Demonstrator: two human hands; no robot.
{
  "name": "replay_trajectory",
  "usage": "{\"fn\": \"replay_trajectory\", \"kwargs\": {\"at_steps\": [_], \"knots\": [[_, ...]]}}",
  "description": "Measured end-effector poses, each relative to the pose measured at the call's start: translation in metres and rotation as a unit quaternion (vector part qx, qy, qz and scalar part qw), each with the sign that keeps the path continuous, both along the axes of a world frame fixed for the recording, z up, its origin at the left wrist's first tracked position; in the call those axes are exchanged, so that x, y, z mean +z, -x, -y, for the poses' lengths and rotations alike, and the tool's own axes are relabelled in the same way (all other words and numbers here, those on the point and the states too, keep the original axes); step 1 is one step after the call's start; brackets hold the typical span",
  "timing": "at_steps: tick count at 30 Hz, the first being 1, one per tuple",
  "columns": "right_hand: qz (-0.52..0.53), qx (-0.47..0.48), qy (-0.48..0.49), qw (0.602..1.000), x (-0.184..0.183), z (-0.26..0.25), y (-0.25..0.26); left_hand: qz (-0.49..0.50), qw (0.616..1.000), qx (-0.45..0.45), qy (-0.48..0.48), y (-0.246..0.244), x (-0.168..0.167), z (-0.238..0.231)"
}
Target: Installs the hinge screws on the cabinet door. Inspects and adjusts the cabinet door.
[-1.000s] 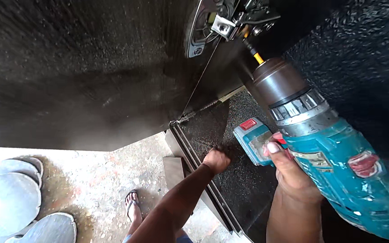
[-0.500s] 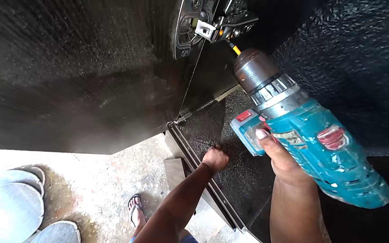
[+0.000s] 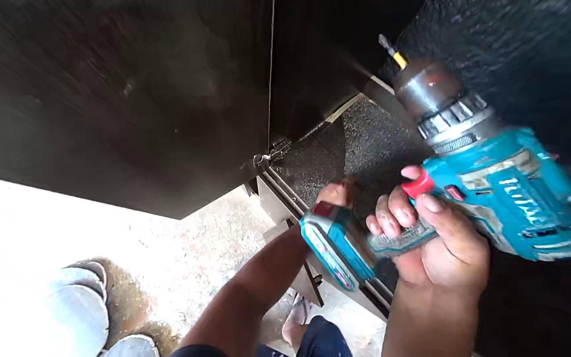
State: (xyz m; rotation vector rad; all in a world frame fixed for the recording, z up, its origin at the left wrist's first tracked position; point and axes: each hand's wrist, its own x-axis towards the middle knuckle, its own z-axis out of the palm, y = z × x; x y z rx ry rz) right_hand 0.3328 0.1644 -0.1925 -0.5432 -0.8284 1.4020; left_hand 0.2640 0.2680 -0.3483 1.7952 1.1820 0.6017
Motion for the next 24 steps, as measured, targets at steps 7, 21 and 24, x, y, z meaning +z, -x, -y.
{"fn": "replay_trajectory", "kwargs": {"at_steps": [7,21,24], "knots": [[-0.086,-0.017,0.095,0.992,-0.120,0.051,-0.010,0.445,0.859,0.097,0.233,0.077,-0.009,0.000],[-0.049,-0.032,0.150,0.987,-0.214,0.061,0.062,0.488,0.832,0.194,0.180,0.140,-0.033,0.007],[-0.050,-0.022,0.156,0.986,-0.213,0.054,0.063,0.530,0.806,0.173,0.200,0.142,-0.038,0.002]]}}
